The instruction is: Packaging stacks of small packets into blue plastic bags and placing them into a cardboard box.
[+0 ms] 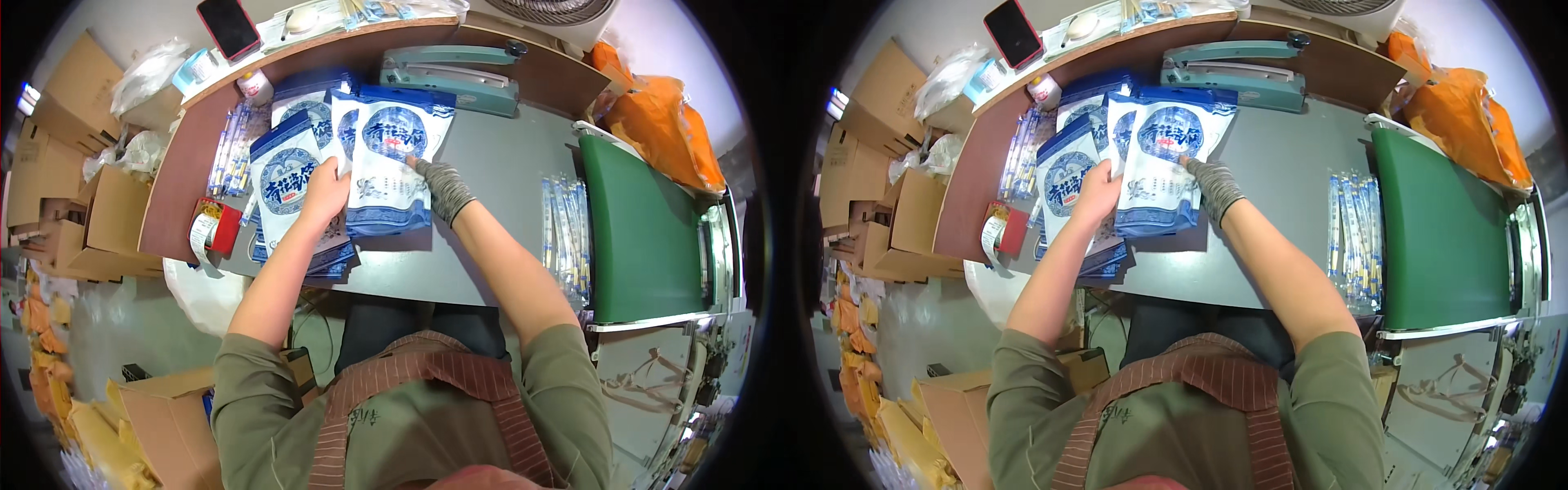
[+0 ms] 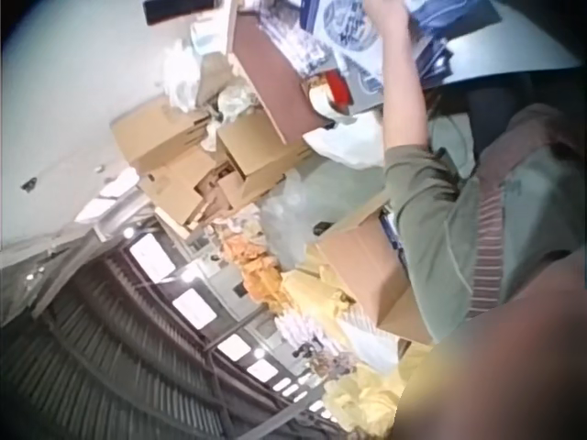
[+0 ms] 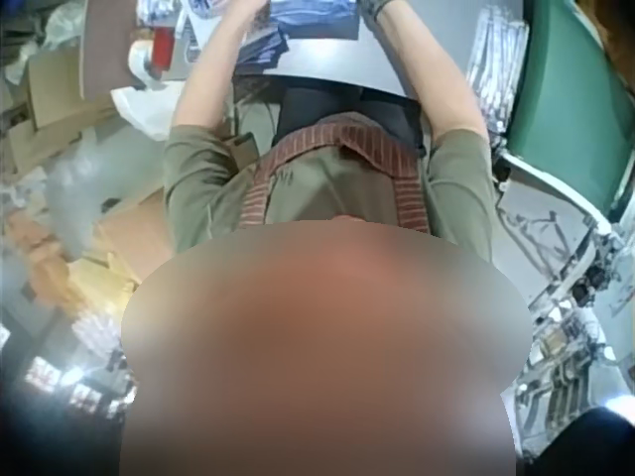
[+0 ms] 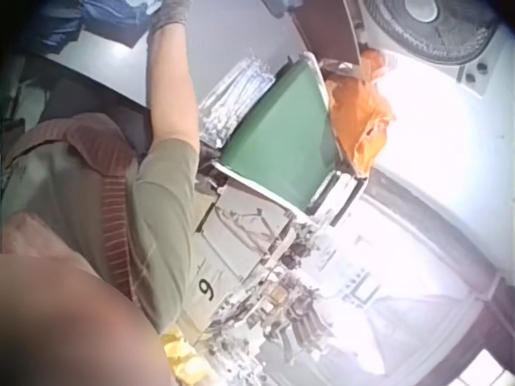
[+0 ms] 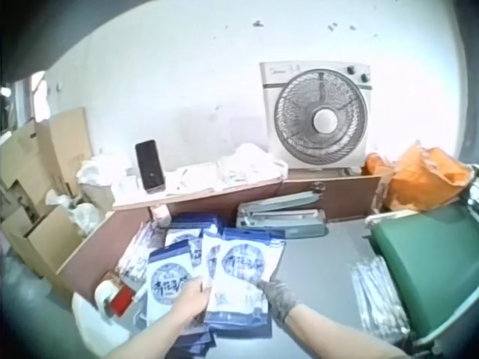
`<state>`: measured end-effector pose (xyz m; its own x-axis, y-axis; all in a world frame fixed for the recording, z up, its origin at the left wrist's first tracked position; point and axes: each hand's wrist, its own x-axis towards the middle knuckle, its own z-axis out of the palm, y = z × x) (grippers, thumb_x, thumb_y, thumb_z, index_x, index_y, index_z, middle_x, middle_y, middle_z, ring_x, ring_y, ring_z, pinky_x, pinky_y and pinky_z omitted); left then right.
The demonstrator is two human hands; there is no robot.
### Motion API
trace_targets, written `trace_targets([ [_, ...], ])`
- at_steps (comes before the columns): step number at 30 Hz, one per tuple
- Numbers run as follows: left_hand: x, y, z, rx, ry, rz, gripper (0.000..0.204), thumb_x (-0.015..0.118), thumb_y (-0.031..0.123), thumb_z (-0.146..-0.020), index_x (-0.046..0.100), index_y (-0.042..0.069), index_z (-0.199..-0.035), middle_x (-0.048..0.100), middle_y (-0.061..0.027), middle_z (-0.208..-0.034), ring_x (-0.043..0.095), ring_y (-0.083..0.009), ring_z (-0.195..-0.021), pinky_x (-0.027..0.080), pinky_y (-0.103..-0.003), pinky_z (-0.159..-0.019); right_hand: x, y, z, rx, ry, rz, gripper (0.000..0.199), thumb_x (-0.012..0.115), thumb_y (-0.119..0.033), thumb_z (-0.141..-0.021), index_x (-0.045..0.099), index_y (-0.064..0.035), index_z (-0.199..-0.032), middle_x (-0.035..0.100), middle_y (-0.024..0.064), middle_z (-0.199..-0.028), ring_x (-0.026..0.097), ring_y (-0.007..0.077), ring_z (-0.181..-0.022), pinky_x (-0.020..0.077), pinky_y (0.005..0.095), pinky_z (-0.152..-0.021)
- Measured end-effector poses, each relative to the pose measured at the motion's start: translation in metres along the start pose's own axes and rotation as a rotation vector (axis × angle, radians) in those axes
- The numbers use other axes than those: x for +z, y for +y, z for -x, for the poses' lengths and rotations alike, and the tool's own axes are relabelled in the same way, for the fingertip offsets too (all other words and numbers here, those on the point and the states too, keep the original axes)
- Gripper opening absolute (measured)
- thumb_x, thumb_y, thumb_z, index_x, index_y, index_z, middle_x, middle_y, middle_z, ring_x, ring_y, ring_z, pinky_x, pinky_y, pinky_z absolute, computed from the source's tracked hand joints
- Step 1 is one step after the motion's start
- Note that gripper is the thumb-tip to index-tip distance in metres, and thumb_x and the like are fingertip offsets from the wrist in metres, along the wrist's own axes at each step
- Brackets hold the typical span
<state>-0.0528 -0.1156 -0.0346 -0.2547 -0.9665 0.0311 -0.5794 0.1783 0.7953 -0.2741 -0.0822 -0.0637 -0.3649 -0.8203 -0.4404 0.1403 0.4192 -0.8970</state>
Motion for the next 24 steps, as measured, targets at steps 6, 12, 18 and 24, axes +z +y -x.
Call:
trace_targets([
  [6, -0.013, 0.065, 0.014, -0.288, -0.130, 0.872, 0.024, 0.058, 0.013, -0.091, 0.058, 0.001, -0.112, 0.065, -0.0130, -0.103, 0.065, -0.0262, -0.084, 0.052, -0.036, -0.074, -0.056, -0.069, 0.033, 0.109, -0.391, -0.656, 0.038, 0.064, -0.008, -0.086, 0.051, 0.0104, -0.117, 0.063, 0.0231, -0.107, 0.067, 0.0322, -0.091, 0.0587, 0.0436, -0.080],
  [12, -0.007, 0.065, 0.117, -0.562, -0.576, 1.588, 0.031, 0.053, 0.010, -0.094, 0.051, -0.008, -0.119, 0.064, -0.0208, -0.111, 0.067, -0.0281, -0.097, 0.057, -0.041, -0.084, -0.096, -0.103, 0.136, -0.289, -0.735, -0.653, 0.026, 0.058, -0.015, -0.094, 0.058, 0.0014, -0.114, 0.066, 0.0153, -0.105, 0.065, 0.0207, -0.098, 0.0557, 0.0322, -0.086],
  [18, 0.068, 0.015, 0.198, -0.626, -0.307, 1.681, 0.033, 0.054, 0.019, -0.096, 0.055, 0.000, -0.122, 0.064, -0.0139, -0.115, 0.065, -0.0243, -0.100, 0.054, -0.038, -0.089, -0.096, 0.015, 0.175, 0.283, -0.561, -0.611, 0.040, 0.061, -0.025, -0.091, 0.056, 0.0030, -0.119, 0.064, 0.0164, -0.113, 0.064, 0.0259, -0.093, 0.0528, 0.0368, -0.084],
  [24, 0.066, 0.015, 0.185, -0.580, -0.472, 1.716, 0.049, 0.040, 0.034, -0.102, 0.047, -0.003, -0.132, 0.058, -0.0178, -0.127, 0.062, -0.0244, -0.110, 0.053, -0.038, -0.092, -0.135, 0.059, 0.201, 0.298, -0.333, -0.463, 0.046, 0.068, -0.033, -0.088, 0.059, 0.0015, -0.118, 0.067, 0.0103, -0.098, 0.065, 0.0168, -0.083, 0.0537, 0.0305, -0.074],
])
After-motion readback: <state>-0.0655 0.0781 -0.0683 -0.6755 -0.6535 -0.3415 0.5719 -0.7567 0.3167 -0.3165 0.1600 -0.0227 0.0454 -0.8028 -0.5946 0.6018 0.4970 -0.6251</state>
